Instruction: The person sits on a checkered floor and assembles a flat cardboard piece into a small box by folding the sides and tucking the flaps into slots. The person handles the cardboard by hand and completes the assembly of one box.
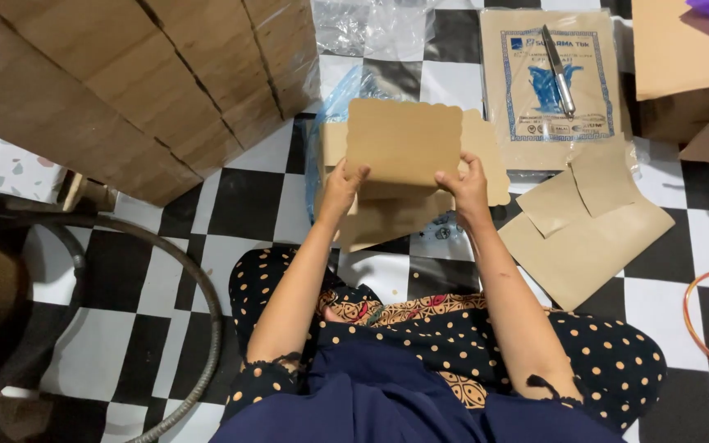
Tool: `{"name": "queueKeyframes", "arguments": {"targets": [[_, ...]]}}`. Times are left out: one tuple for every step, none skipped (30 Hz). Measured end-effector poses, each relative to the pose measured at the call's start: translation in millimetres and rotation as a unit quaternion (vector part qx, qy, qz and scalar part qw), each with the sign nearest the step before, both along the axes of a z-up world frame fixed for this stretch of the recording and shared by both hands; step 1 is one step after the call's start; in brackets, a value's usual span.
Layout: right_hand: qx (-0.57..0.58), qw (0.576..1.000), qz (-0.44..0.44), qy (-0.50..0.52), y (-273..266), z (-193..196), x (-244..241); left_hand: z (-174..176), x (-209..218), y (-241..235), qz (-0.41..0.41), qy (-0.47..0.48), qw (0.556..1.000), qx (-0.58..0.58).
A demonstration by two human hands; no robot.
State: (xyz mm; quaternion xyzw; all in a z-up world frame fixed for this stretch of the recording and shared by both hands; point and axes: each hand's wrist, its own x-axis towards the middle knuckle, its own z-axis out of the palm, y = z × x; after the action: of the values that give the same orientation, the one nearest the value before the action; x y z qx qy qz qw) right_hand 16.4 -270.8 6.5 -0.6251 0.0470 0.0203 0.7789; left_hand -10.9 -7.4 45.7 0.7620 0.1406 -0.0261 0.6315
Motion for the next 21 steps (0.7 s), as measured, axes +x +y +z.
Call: {"name": "queueKeyframes", "arguments": {"targets": [[0.000,1.000,-0.002,0.001,-3.1,-7.4,1.9,-1.7,-6.8,-0.5,-0.002,0.001,1.000,0.000],[0.024,0.999,-0.040,0.028,-3.8,-13.7,7.8,-1.7,-10.7,1.0,-0.021,-0.039,0.999,-0.023],[0.048,0.994,-0.078,0.055,-4.1,-19.9,13.6,-1.5,-14.9,3.0,-0.040,-0.078,0.995,-0.045],[0.048,0.994,-0.076,0.054,-1.6,-17.0,11.4,-13.6,-11.0,1.4,-0.038,-0.079,0.995,-0.045],[0.075,0.988,-0.110,0.077,1.1,-14.2,9.2,-25.7,-7.1,0.1,-0.044,-0.099,0.992,-0.062],[0.102,0.980,-0.143,0.098,2.7,-11.1,7.2,-37.7,-3.0,-2.2,-0.049,-0.119,0.989,-0.079],[0.102,0.980,-0.141,0.097,3.2,-13.9,7.6,-50.4,-1.7,-2.0,-0.048,-0.120,0.989,-0.079],[0.061,0.982,-0.141,0.108,3.7,-17.0,8.0,-63.3,0.3,-1.7,-0.032,-0.129,0.989,-0.066],[0.020,0.983,-0.141,0.119,4.1,-20.1,8.5,-76.1,2.6,-1.5,-0.017,-0.139,0.989,-0.053],[0.020,0.983,-0.142,0.118,0.9,-14.6,6.6,-63.8,-2.0,-2.6,-0.018,-0.139,0.989,-0.053],[-0.205,0.970,-0.098,0.088,-2.6,-9.2,4.6,-51.4,-6.6,-4.0,-0.012,-0.155,0.986,-0.061],[-0.420,0.905,-0.048,0.054,-6.5,-4.2,1.4,-39.6,-12.4,-5.8,-0.006,-0.170,0.983,-0.069],[-0.420,0.905,-0.049,0.054,-4.0,3.6,-9.0,-33.0,-13.5,-4.9,-0.006,-0.170,0.983,-0.069],[-0.531,0.838,-0.066,-0.110,-1.5,11.8,-17.8,-26.0,-13.2,-4.0,-0.030,-0.183,0.980,-0.066],[-0.618,0.734,-0.082,-0.269,0.9,20.0,-26.7,-18.9,-13.0,-3.2,-0.053,-0.197,0.977,-0.063],[-0.618,0.734,-0.083,-0.269,12.9,29.8,-31.6,-11.0,-15.0,-6.9,-0.053,-0.197,0.977,-0.063],[-0.579,0.747,-0.053,-0.323,24.7,39.6,-36.5,-3.2,-17.1,-10.8,-0.059,-0.210,0.972,-0.086],[-0.536,0.757,-0.022,-0.374,36.8,48.2,-43.1,3.7,-20.6,-14.3,-0.065,-0.220,0.967,-0.108],[-0.536,0.757,-0.023,-0.372,39.7,50.1,-45.3,3.1,-20.7,-17.7,-0.066,-0.219,0.967,-0.108],[-0.534,0.750,-0.038,-0.390,43.0,52.6,-46.8,3.3,-20.3,-20.6,-0.071,-0.249,0.961,-0.097],[-0.531,0.742,-0.053,-0.407,46.5,55.2,-48.6,3.6,-20.3,-23.3,-0.076,-0.279,0.953,-0.087]]}}
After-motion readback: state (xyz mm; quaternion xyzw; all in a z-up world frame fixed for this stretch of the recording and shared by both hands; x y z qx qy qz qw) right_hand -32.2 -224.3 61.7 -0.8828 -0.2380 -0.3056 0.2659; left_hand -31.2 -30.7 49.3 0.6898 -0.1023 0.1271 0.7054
